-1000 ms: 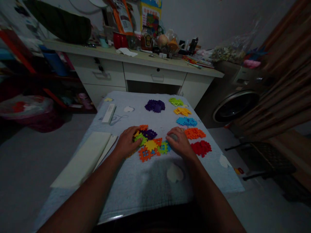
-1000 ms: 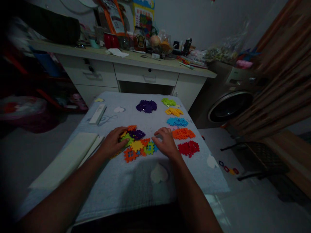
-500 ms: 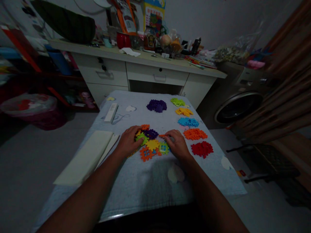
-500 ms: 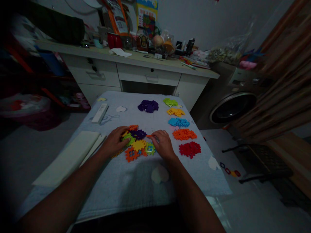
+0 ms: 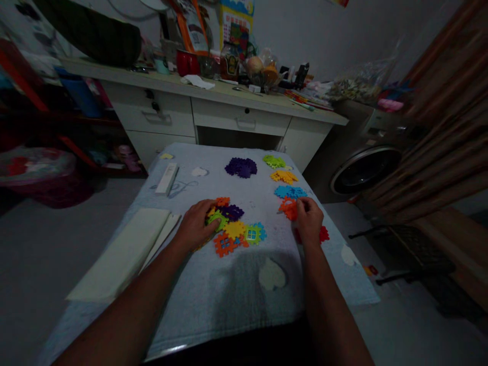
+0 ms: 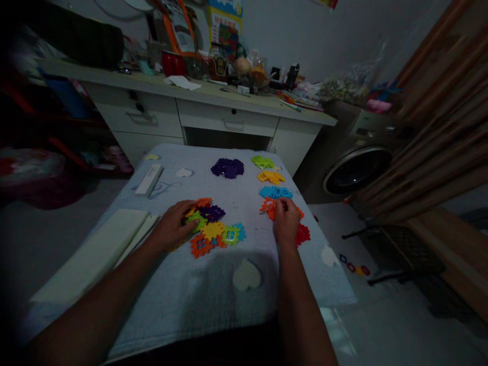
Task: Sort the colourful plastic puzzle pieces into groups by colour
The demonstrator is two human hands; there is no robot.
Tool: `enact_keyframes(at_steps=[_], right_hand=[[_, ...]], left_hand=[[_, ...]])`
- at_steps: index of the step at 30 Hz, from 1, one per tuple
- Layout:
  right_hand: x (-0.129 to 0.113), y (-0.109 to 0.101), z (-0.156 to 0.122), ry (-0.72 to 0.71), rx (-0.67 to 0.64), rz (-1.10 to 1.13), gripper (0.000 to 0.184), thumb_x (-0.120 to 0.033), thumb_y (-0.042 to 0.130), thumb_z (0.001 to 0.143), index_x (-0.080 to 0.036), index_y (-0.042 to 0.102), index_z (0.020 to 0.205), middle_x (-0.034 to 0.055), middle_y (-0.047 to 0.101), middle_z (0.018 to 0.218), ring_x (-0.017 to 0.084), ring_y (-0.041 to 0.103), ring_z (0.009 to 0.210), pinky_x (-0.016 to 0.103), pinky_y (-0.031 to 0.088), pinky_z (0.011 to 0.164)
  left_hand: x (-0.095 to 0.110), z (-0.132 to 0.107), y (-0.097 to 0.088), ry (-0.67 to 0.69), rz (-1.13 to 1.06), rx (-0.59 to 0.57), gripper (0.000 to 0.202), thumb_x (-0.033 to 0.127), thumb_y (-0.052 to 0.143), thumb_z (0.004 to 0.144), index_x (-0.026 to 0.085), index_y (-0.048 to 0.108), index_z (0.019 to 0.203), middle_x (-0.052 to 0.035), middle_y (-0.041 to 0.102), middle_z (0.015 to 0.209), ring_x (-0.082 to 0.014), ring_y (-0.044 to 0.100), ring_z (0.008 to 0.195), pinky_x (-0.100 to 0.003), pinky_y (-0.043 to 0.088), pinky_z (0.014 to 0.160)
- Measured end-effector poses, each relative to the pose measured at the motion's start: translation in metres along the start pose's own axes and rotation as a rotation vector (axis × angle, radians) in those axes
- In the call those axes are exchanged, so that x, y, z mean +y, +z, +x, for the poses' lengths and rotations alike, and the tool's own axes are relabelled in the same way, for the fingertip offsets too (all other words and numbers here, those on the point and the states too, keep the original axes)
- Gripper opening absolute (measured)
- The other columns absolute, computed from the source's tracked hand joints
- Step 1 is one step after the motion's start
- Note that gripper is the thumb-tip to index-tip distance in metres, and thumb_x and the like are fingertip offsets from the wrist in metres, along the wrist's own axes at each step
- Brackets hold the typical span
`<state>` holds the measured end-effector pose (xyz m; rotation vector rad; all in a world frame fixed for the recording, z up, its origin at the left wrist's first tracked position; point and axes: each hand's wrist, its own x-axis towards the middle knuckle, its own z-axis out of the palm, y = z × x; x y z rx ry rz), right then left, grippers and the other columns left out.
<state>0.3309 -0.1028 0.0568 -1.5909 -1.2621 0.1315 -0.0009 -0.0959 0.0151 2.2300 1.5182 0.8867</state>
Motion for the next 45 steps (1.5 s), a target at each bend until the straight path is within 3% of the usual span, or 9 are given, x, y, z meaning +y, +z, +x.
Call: enact_keyframes(at_steps=[12, 21, 26, 28, 31, 34, 37, 45], right_hand=[[0.024, -0.009, 0.009, 0.015, -0.077, -0.239, 0.026, -0.032, 0.049, 0.082, -0.016, 0.07, 0.085, 0.0082, 0.071, 0.082, 0.022, 0.06, 0.077, 0.033, 0.042, 0.077], [0.023, -0.008, 0.006, 0.044, -0.119, -0.581, 0.026, -0.027, 0.048, 0.087, -0.018, 0.072, 0.094, 0.0147, 0.065, 0.101, 0.03, 0.051, 0.099, 0.044, 0.034, 0.087], [0.016, -0.003, 0.002, -0.041, -0.123, -0.485, 0.023, -0.024, 0.052, 0.085, -0.017, 0.071, 0.098, 0.0152, 0.06, 0.107, 0.032, 0.048, 0.106, 0.047, 0.034, 0.092], [0.007, 0.002, -0.004, -0.172, -0.245, -0.33, 0.018, -0.025, 0.055, 0.085, -0.018, 0.069, 0.093, 0.0121, 0.061, 0.102, 0.028, 0.05, 0.103, 0.044, 0.036, 0.094], [-0.008, 0.011, -0.017, -0.344, -0.589, -0.122, 0.011, -0.029, 0.06, 0.085, -0.02, 0.067, 0.086, 0.0068, 0.061, 0.094, 0.023, 0.053, 0.096, 0.04, 0.038, 0.092], [-0.019, 0.017, -0.031, -0.412, -0.825, -0.082, 0.02, -0.036, 0.068, 0.082, -0.021, 0.066, 0.095, 0.0056, 0.06, 0.097, 0.022, 0.052, 0.097, 0.038, 0.039, 0.089], [-0.023, 0.02, -0.039, -0.436, -0.895, -0.135, 0.03, -0.036, 0.074, 0.078, -0.021, 0.065, 0.102, 0.0058, 0.059, 0.101, 0.023, 0.049, 0.099, 0.038, 0.038, 0.089], [-0.025, 0.023, -0.038, -0.345, -0.882, -0.008, 0.012, -0.021, 0.069, 0.079, -0.02, 0.062, 0.088, 0.0033, 0.059, 0.093, 0.02, 0.051, 0.093, 0.033, 0.038, 0.085]], left_hand=[[-0.003, 0.0, 0.0, 0.019, 0.003, -0.011, 0.052, 0.04, 0.052, 0.082, 0.017, 0.052, 0.129, -0.0124, 0.06, 0.126, -0.0294, 0.056, 0.116, -0.046, 0.044, 0.1], [-0.004, 0.0, 0.001, 0.0, 0.001, -0.011, 0.053, 0.04, 0.053, 0.082, 0.017, 0.052, 0.13, -0.0121, 0.06, 0.128, -0.0295, 0.056, 0.118, -0.046, 0.043, 0.102], [-0.004, 0.0, 0.001, 0.004, -0.005, -0.011, 0.051, 0.038, 0.054, 0.082, 0.018, 0.053, 0.128, -0.0116, 0.06, 0.126, -0.0286, 0.056, 0.116, -0.045, 0.043, 0.101], [-0.002, 0.0, 0.001, 0.001, -0.007, -0.005, 0.05, 0.037, 0.055, 0.082, 0.019, 0.053, 0.128, -0.0109, 0.06, 0.126, -0.0283, 0.056, 0.117, -0.045, 0.043, 0.1], [-0.001, -0.001, 0.0, -0.007, -0.003, -0.012, 0.049, 0.036, 0.055, 0.082, 0.02, 0.053, 0.128, -0.0101, 0.06, 0.126, -0.0277, 0.056, 0.117, -0.044, 0.044, 0.099], [-0.001, -0.001, 0.0, -0.009, -0.008, -0.016, 0.049, 0.035, 0.055, 0.082, 0.021, 0.053, 0.128, -0.0095, 0.06, 0.126, -0.0273, 0.056, 0.116, -0.042, 0.044, 0.098], [0.0, -0.001, -0.001, -0.006, -0.019, -0.013, 0.049, 0.036, 0.055, 0.081, 0.021, 0.054, 0.127, -0.009, 0.061, 0.125, -0.027, 0.057, 0.115, -0.041, 0.045, 0.096], [0.001, -0.001, -0.002, -0.015, -0.02, -0.017, 0.049, 0.037, 0.054, 0.082, 0.021, 0.053, 0.128, -0.0092, 0.06, 0.126, -0.0274, 0.055, 0.117, -0.043, 0.042, 0.101]])
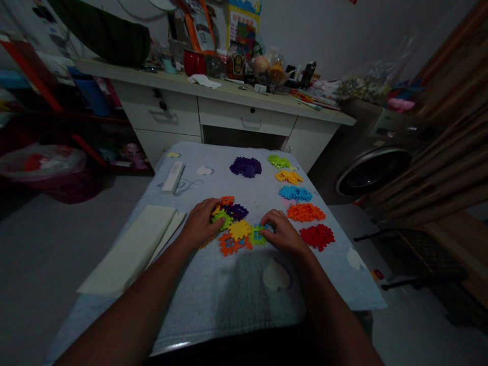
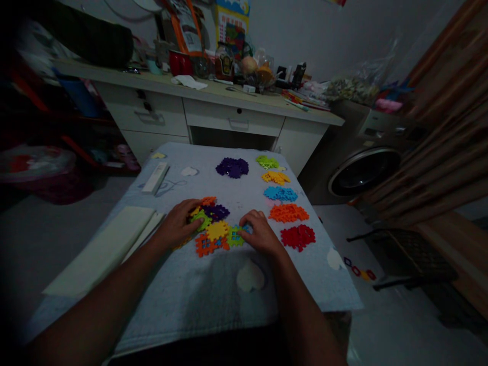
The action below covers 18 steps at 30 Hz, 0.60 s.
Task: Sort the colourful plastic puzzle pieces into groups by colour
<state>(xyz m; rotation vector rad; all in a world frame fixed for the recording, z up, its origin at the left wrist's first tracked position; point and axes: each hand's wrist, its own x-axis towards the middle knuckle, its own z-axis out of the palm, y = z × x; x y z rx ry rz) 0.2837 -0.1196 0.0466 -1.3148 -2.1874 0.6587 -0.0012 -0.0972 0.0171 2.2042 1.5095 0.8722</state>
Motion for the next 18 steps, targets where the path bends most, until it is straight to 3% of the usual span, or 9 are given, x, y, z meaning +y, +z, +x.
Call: enact_keyframes(at_steps=[4, 9, 14, 18], right_hand=[[-0.002, -0.004, 0.002, 0.103, 0.033, 0.237, 0.009, -0.024, 0.067, 0.076, -0.02, 0.06, 0.08, 0.0002, 0.058, 0.082, 0.015, 0.052, 0.078, 0.028, 0.04, 0.072], [-0.006, -0.02, 0.008, 0.268, -0.008, 0.535, 0.023, -0.036, 0.071, 0.071, -0.021, 0.056, 0.078, -0.0052, 0.05, 0.063, 0.01, 0.044, 0.055, 0.022, 0.034, 0.052], [-0.001, -0.051, 0.035, 0.234, 0.147, 0.464, 0.021, -0.033, 0.069, 0.069, -0.02, 0.06, 0.083, -0.0047, 0.053, 0.065, 0.011, 0.048, 0.056, 0.023, 0.039, 0.054], [0.027, -0.076, 0.074, 0.24, 0.317, 0.273, 0.019, -0.032, 0.066, 0.066, -0.019, 0.062, 0.08, -0.0024, 0.058, 0.068, 0.011, 0.049, 0.056, 0.025, 0.041, 0.056]], left_hand=[[-0.003, 0.0, 0.001, 0.0, 0.005, 0.004, 0.049, 0.038, 0.054, 0.082, 0.021, 0.053, 0.129, -0.0096, 0.059, 0.126, -0.0278, 0.055, 0.117, -0.044, 0.043, 0.101], [-0.003, 0.0, 0.001, -0.002, -0.008, 0.003, 0.049, 0.036, 0.056, 0.081, 0.023, 0.053, 0.129, -0.0095, 0.059, 0.127, -0.0284, 0.056, 0.118, -0.046, 0.042, 0.102], [-0.004, 0.001, 0.002, -0.009, -0.026, 0.026, 0.049, 0.038, 0.054, 0.082, 0.021, 0.054, 0.127, -0.0112, 0.059, 0.129, -0.0291, 0.055, 0.119, -0.047, 0.043, 0.103], [-0.006, 0.002, 0.003, -0.02, -0.021, 0.039, 0.05, 0.04, 0.053, 0.083, 0.018, 0.055, 0.127, -0.0133, 0.058, 0.132, -0.0302, 0.054, 0.122, -0.049, 0.042, 0.105]])
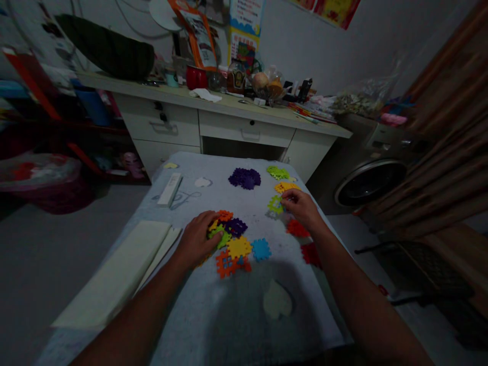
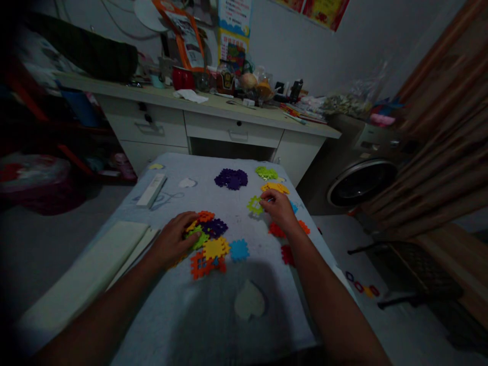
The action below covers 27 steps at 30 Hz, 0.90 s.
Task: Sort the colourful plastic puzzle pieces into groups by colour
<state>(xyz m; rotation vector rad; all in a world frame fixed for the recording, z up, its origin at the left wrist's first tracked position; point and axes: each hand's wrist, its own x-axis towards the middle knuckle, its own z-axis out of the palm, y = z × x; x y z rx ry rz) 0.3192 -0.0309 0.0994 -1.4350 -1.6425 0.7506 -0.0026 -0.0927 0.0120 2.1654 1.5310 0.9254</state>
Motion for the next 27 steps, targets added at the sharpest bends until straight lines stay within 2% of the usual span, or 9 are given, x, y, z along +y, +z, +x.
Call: enact_keyframes(at_steps=[7, 13, 21, 27], right_hand=[[0.041, -0.01, 0.094, 0.05, 0.324, -0.249, 0.014, -0.021, 0.059, 0.064, -0.017, 0.064, 0.076, 0.0032, 0.068, 0.079, 0.016, 0.059, 0.071, 0.029, 0.047, 0.07], [0.067, -0.003, 0.147, 0.136, 0.428, -0.367, 0.02, -0.014, 0.054, 0.066, -0.015, 0.07, 0.08, 0.0074, 0.073, 0.087, 0.019, 0.065, 0.083, 0.03, 0.048, 0.083], [0.081, 0.01, 0.19, 0.207, 0.46, -0.388, 0.032, -0.008, 0.051, 0.065, -0.01, 0.073, 0.089, 0.0138, 0.073, 0.096, 0.024, 0.066, 0.095, 0.034, 0.048, 0.09], [0.087, 0.014, 0.195, 0.244, 0.399, -0.376, 0.036, -0.006, 0.052, 0.063, -0.01, 0.073, 0.091, 0.0158, 0.073, 0.096, 0.026, 0.066, 0.097, 0.035, 0.048, 0.088]], left_hand=[[0.001, 0.001, -0.001, -0.023, 0.021, -0.003, 0.049, 0.042, 0.054, 0.082, 0.019, 0.057, 0.126, -0.0117, 0.06, 0.13, -0.0302, 0.056, 0.12, -0.048, 0.045, 0.103], [0.003, 0.0, -0.001, -0.035, -0.006, 0.02, 0.045, 0.041, 0.054, 0.084, 0.023, 0.057, 0.125, -0.0092, 0.062, 0.129, -0.0295, 0.057, 0.119, -0.049, 0.044, 0.102], [0.002, -0.001, 0.001, -0.043, -0.016, 0.026, 0.045, 0.038, 0.056, 0.082, 0.026, 0.056, 0.126, -0.0081, 0.061, 0.131, -0.0304, 0.055, 0.12, -0.051, 0.043, 0.102], [0.002, -0.001, 0.001, -0.031, -0.03, 0.033, 0.046, 0.035, 0.057, 0.083, 0.03, 0.053, 0.128, -0.0069, 0.061, 0.13, -0.0302, 0.056, 0.119, -0.051, 0.043, 0.101]])
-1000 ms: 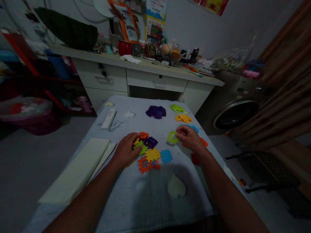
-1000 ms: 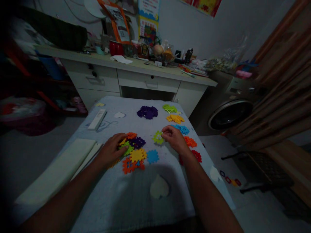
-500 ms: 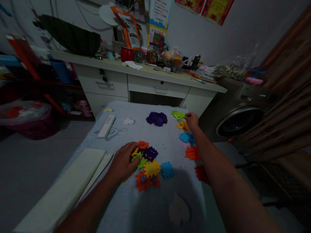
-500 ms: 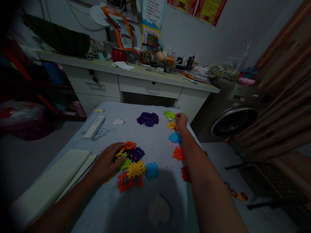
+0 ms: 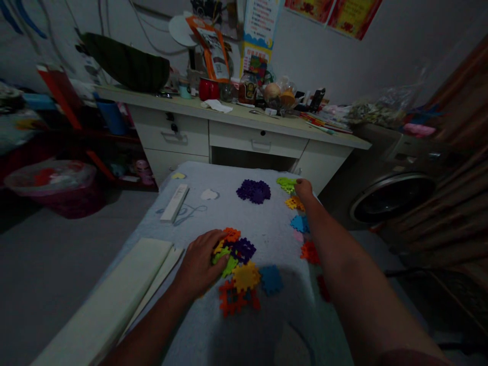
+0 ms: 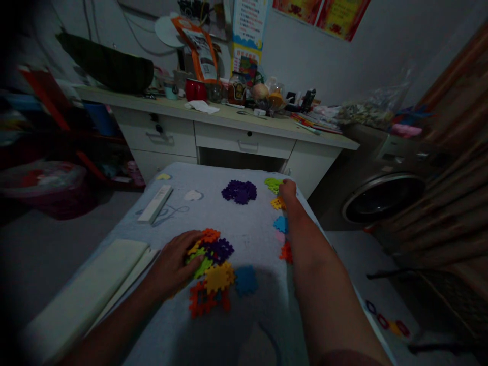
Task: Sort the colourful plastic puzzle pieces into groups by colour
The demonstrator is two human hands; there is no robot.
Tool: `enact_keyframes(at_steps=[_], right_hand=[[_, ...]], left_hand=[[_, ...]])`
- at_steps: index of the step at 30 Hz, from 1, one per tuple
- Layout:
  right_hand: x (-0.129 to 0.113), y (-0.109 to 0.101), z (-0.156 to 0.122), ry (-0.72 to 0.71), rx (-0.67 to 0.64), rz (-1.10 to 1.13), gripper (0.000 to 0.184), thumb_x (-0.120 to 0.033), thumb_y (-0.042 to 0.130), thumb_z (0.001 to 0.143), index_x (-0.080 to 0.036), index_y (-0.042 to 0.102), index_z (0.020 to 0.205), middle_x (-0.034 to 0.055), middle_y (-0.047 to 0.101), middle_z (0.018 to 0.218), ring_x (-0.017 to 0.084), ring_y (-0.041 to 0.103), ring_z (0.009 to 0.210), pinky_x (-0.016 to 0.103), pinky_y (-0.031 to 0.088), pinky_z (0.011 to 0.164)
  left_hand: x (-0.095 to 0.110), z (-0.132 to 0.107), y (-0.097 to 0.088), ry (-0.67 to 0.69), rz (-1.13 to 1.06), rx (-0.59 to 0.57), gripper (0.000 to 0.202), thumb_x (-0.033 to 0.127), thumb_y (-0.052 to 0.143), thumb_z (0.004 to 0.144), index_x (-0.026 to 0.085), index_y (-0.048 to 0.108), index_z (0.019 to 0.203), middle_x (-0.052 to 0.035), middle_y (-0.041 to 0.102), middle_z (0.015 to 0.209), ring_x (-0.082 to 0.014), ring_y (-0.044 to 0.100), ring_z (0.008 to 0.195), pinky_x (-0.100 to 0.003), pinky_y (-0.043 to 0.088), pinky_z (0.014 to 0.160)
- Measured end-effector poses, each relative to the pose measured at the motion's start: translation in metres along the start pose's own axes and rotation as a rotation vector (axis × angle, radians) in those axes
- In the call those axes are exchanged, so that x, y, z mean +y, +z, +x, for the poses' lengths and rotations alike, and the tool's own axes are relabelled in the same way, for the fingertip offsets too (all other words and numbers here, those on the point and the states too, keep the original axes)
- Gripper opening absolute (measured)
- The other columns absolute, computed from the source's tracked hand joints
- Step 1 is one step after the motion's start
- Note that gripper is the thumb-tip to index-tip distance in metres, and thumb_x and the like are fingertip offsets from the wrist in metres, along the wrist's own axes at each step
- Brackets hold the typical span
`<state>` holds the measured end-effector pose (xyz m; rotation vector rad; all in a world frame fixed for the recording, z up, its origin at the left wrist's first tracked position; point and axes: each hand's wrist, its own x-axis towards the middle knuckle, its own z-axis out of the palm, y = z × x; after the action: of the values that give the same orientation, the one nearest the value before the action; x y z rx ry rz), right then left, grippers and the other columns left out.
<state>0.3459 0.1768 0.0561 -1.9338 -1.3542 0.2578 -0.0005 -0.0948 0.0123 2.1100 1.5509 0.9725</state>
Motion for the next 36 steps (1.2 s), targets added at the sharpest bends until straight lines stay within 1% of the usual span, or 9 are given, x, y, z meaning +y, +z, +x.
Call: enact_keyframes(at_steps=[9, 14, 16, 18, 21, 23, 28, 32, 36], right_hand=[[0.002, -0.028, -0.017, 0.03, -0.024, 0.077, 0.047, -0.009, 0.049, 0.064, -0.01, 0.07, 0.105, 0.0149, 0.071, 0.097, 0.022, 0.065, 0.08, 0.033, 0.05, 0.075], [-0.015, -0.042, -0.049, -0.026, -0.088, 0.203, 0.042, -0.01, 0.05, 0.066, -0.012, 0.07, 0.103, 0.0107, 0.071, 0.1, 0.017, 0.064, 0.078, 0.03, 0.05, 0.074], [-0.027, -0.043, -0.072, -0.105, -0.242, 0.315, 0.035, -0.013, 0.055, 0.068, -0.014, 0.07, 0.099, 0.0083, 0.071, 0.097, 0.017, 0.064, 0.079, 0.03, 0.051, 0.073], [-0.039, -0.042, -0.101, -0.23, -0.486, 0.401, 0.028, -0.018, 0.06, 0.071, -0.016, 0.069, 0.097, 0.0061, 0.071, 0.094, 0.016, 0.065, 0.078, 0.029, 0.051, 0.071], [-0.056, -0.037, -0.152, -0.486, -0.85, 0.366, 0.02, -0.023, 0.065, 0.074, -0.018, 0.071, 0.092, 0.0033, 0.072, 0.088, 0.017, 0.066, 0.079, 0.029, 0.051, 0.074], [-0.066, -0.029, -0.184, -0.604, -0.964, 0.266, 0.017, -0.024, 0.066, 0.077, -0.018, 0.072, 0.091, 0.0029, 0.072, 0.088, 0.017, 0.066, 0.08, 0.03, 0.05, 0.076], [-0.079, -0.009, -0.226, -0.756, -0.892, 0.043, 0.029, -0.027, 0.071, 0.078, -0.015, 0.069, 0.104, 0.0078, 0.068, 0.101, 0.018, 0.06, 0.09, 0.031, 0.046, 0.082], [-0.079, -0.003, -0.23, -0.784, -0.854, 0.002, 0.024, -0.02, 0.072, 0.078, -0.015, 0.067, 0.1, 0.0055, 0.065, 0.096, 0.017, 0.056, 0.088, 0.028, 0.042, 0.081], [-0.071, -0.003, -0.227, -0.764, -0.776, 0.062, 0.032, -0.015, 0.073, 0.072, -0.016, 0.064, 0.103, 0.0045, 0.06, 0.099, 0.017, 0.054, 0.092, 0.029, 0.042, 0.084]], left_hand=[[-0.002, 0.0, 0.002, 0.001, 0.019, -0.01, 0.045, 0.033, 0.058, 0.082, 0.028, 0.053, 0.127, -0.0069, 0.06, 0.131, -0.0304, 0.054, 0.12, -0.052, 0.041, 0.103], [0.003, 0.001, -0.001, -0.031, 0.042, -0.023, 0.049, 0.034, 0.057, 0.079, 0.024, 0.054, 0.127, -0.0087, 0.061, 0.13, -0.0307, 0.055, 0.121, -0.052, 0.041, 0.103], [0.005, 0.001, -0.003, -0.037, 0.039, -0.026, 0.051, 0.035, 0.058, 0.078, 0.023, 0.054, 0.127, -0.0088, 0.061, 0.131, -0.0312, 0.054, 0.121, -0.052, 0.042, 0.103], [0.006, 0.002, -0.004, -0.046, 0.029, -0.029, 0.051, 0.035, 0.058, 0.077, 0.024, 0.054, 0.127, -0.0087, 0.061, 0.13, -0.0309, 0.055, 0.12, -0.051, 0.042, 0.102], [0.007, 0.002, -0.004, -0.064, 0.014, -0.036, 0.052, 0.035, 0.057, 0.078, 0.022, 0.053, 0.128, -0.0094, 0.062, 0.129, -0.0302, 0.056, 0.119, -0.05, 0.042, 0.102], [0.007, 0.002, -0.004, -0.079, -0.003, -0.036, 0.053, 0.035, 0.058, 0.078, 0.02, 0.053, 0.129, -0.0104, 0.062, 0.129, -0.0299, 0.057, 0.118, -0.049, 0.042, 0.102], [0.007, 0.002, -0.004, -0.086, -0.069, -0.014, 0.056, 0.033, 0.057, 0.078, 0.017, 0.051, 0.131, -0.0119, 0.063, 0.126, -0.028, 0.059, 0.115, -0.046, 0.047, 0.1], [0.006, 0.001, -0.003, -0.104, -0.06, 0.009, 0.058, 0.031, 0.058, 0.076, 0.017, 0.051, 0.132, -0.0121, 0.062, 0.126, -0.0284, 0.059, 0.115, -0.045, 0.048, 0.099], [0.005, 0.001, -0.002, -0.097, -0.038, -0.003, 0.059, 0.031, 0.057, 0.077, 0.016, 0.05, 0.134, -0.0124, 0.061, 0.128, -0.029, 0.058, 0.117, -0.047, 0.045, 0.102]])
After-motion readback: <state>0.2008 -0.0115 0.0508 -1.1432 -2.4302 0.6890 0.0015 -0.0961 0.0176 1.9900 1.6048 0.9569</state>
